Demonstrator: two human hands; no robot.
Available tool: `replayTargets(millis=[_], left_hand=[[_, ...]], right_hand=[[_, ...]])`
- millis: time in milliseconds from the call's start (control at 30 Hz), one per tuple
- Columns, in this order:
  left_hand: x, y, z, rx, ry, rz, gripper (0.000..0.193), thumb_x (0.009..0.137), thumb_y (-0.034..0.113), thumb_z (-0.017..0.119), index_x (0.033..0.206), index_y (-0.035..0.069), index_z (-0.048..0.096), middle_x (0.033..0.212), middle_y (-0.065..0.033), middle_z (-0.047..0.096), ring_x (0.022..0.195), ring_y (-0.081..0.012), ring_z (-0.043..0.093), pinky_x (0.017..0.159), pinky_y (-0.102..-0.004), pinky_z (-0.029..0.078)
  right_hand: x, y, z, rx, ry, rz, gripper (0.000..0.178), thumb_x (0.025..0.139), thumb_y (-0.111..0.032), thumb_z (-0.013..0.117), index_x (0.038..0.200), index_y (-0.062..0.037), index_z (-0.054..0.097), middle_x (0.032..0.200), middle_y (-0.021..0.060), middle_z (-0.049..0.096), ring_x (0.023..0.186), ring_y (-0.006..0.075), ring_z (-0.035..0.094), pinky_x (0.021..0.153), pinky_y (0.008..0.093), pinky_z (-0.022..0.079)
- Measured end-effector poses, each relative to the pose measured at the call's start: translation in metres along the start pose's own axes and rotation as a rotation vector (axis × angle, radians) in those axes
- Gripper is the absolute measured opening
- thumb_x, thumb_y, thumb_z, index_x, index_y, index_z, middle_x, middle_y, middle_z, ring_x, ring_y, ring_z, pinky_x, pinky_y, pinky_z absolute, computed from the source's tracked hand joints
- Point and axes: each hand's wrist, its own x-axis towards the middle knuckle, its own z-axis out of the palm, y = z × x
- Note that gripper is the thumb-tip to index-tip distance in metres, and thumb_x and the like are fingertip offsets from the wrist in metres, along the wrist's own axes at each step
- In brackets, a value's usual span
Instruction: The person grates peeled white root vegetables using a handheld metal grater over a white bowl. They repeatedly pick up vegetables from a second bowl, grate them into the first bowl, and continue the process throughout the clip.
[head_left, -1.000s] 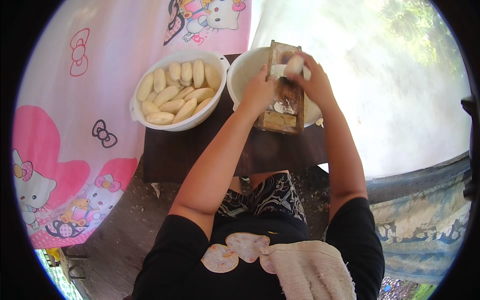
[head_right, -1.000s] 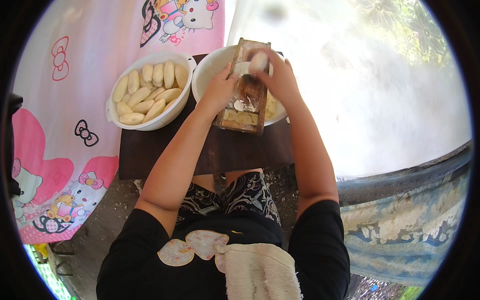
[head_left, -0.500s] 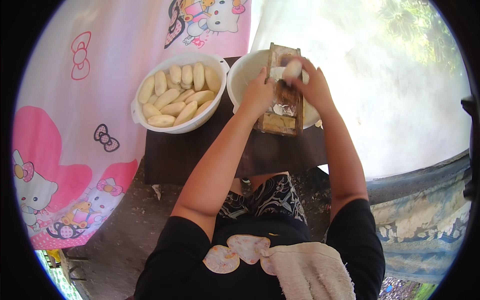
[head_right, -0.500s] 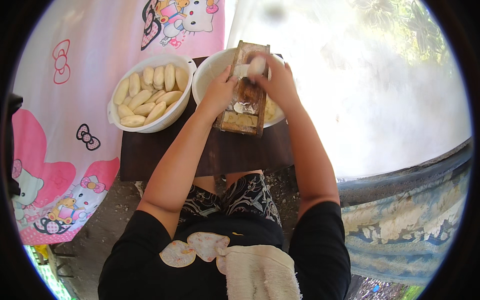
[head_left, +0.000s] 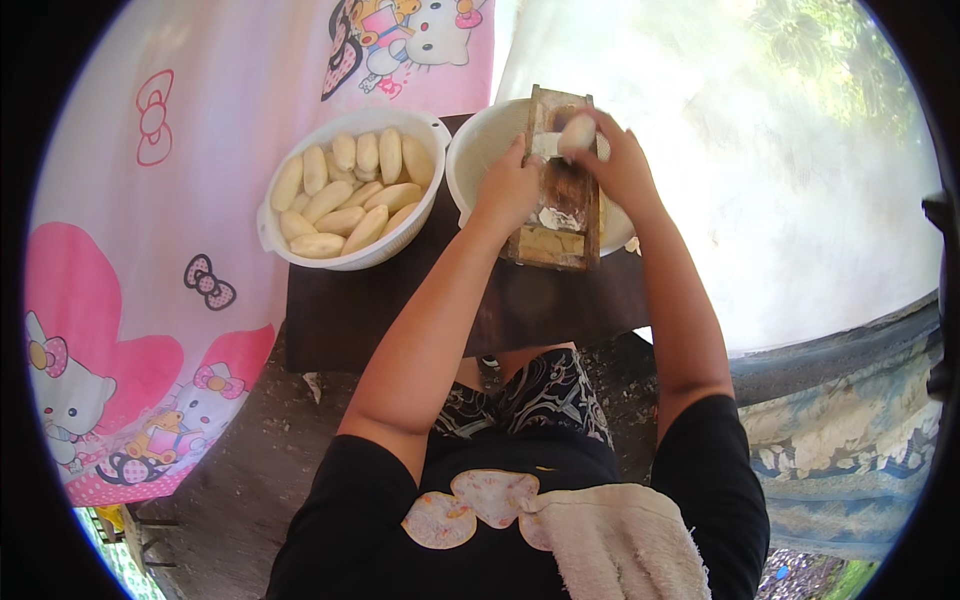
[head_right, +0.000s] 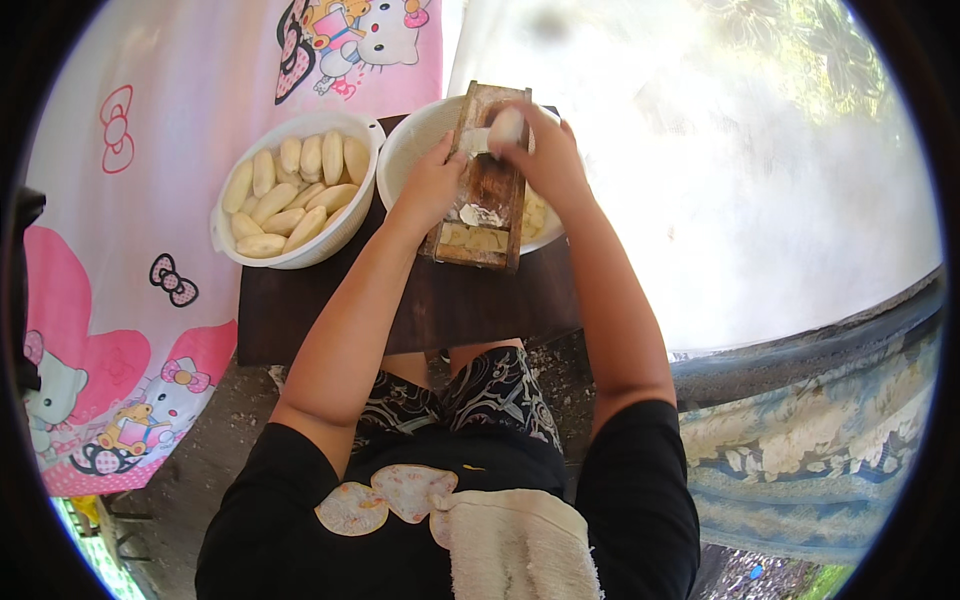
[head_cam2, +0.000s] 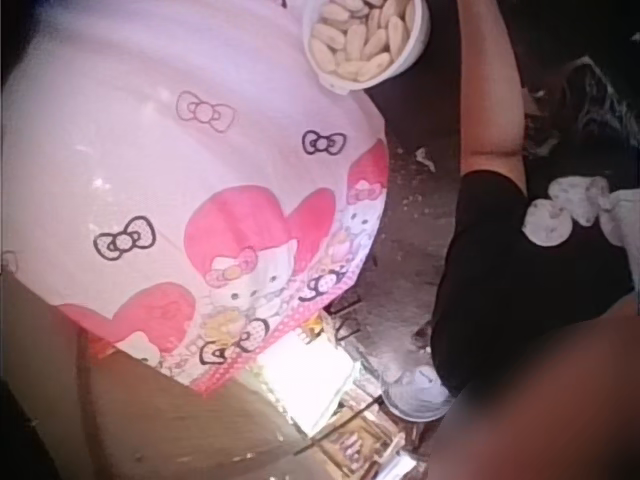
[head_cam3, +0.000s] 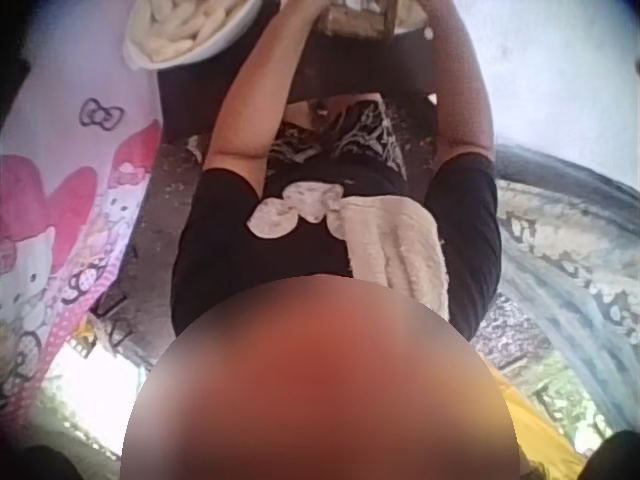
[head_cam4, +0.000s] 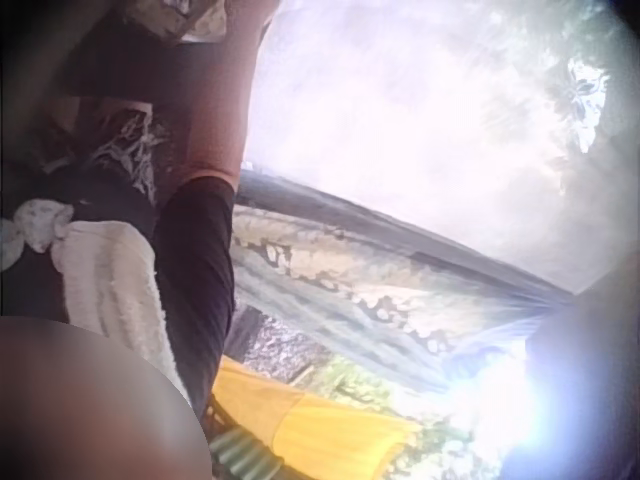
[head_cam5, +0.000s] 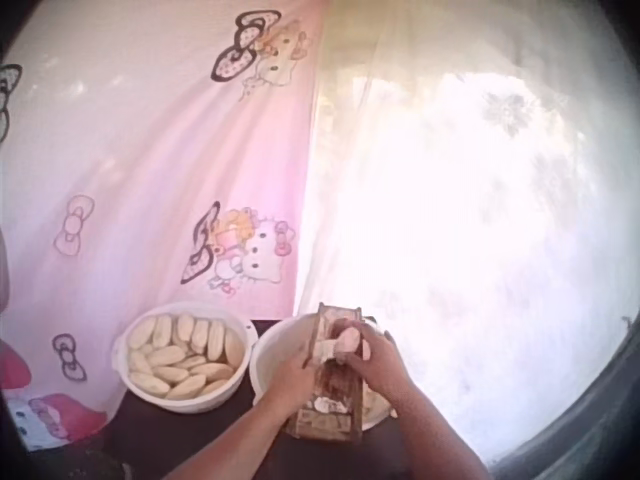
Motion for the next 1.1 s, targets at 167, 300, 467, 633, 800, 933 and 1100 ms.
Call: replayTargets(millis=[167, 300, 467, 633, 800, 933, 1100], left_hand=[[-0.001, 0.0, 0.002, -0.033, 0.008, -0.024, 0.058, 0.097, 0.026, 0.042, 0.146, -0.001, 0.03, 0.136, -0.0281, 0.048, 0.126, -0.0392, 0.048, 0.105, -0.04, 0.037], [-0.003, 0.003, 0.001, 0.014, 0.001, 0.003, 0.058, 0.097, 0.027, 0.042, 0.146, 0.0, 0.031, 0.135, -0.028, 0.048, 0.126, -0.0388, 0.048, 0.105, -0.0405, 0.037], [-0.002, 0.003, -0.001, 0.059, -0.003, 0.0, 0.058, 0.097, 0.028, 0.042, 0.146, 0.0, 0.031, 0.136, -0.0282, 0.048, 0.126, -0.0383, 0.047, 0.106, -0.0403, 0.036], [0.001, -0.005, 0.004, -0.055, 0.016, -0.016, 0.057, 0.097, 0.028, 0.042, 0.146, 0.0, 0.031, 0.136, -0.0278, 0.048, 0.127, -0.0387, 0.047, 0.106, -0.04, 0.035], [-0.003, -0.003, 0.002, 0.028, -0.001, 0.018, 0.057, 0.097, 0.026, 0.043, 0.146, 0.0, 0.032, 0.135, -0.0282, 0.049, 0.126, -0.039, 0.047, 0.106, -0.0399, 0.035], [-0.001, 0.001, -0.001, 0.07, 0.015, 0.015, 0.057, 0.096, 0.027, 0.044, 0.146, 0.001, 0.033, 0.134, -0.0283, 0.049, 0.125, -0.0388, 0.048, 0.106, -0.0401, 0.036], [-0.001, -0.004, 0.001, -0.021, 0.014, -0.016, 0.057, 0.096, 0.027, 0.043, 0.147, 0.002, 0.031, 0.134, -0.0285, 0.049, 0.125, -0.039, 0.049, 0.106, -0.0399, 0.036]], right_hand=[[-0.049, -0.01, -0.005, -0.027, -0.018, -0.154, 0.055, 0.076, -0.021, 0.073, 0.127, -0.0123, 0.055, 0.121, 0.011, 0.063, 0.117, 0.0273, 0.056, 0.11, 0.0476, 0.025], [0.02, 0.006, 0.004, -0.084, 0.046, -0.092, 0.054, 0.075, -0.021, 0.074, 0.125, -0.012, 0.056, 0.122, 0.0099, 0.062, 0.117, 0.0279, 0.055, 0.107, 0.0437, 0.029], [0.022, 0.001, 0.001, -0.038, 0.028, -0.021, 0.053, 0.074, -0.02, 0.075, 0.124, -0.0113, 0.057, 0.117, 0.0119, 0.063, 0.114, 0.0297, 0.056, 0.107, 0.0429, 0.03], [-0.054, -0.022, -0.006, -0.103, -0.005, -0.176, 0.053, 0.074, -0.019, 0.075, 0.124, -0.0126, 0.057, 0.117, 0.014, 0.062, 0.115, 0.0305, 0.054, 0.108, 0.0437, 0.029], [0.011, 0.001, 0.004, -0.187, 0.102, -0.106, 0.051, 0.075, -0.019, 0.073, 0.123, -0.0107, 0.057, 0.116, 0.013, 0.063, 0.117, 0.0293, 0.053, 0.107, 0.0438, 0.031], [0.035, -0.001, 0.002, 0.134, -0.032, 0.123, 0.049, 0.076, -0.016, 0.072, 0.122, -0.0094, 0.057, 0.116, 0.013, 0.063, 0.115, 0.029, 0.054, 0.102, 0.0434, 0.037], [-0.034, -0.013, -0.003, -0.026, 0.063, -0.272, 0.049, 0.076, -0.016, 0.072, 0.122, -0.0071, 0.057, 0.108, 0.0138, 0.065, 0.105, 0.0292, 0.061, 0.091, 0.04, 0.047]])
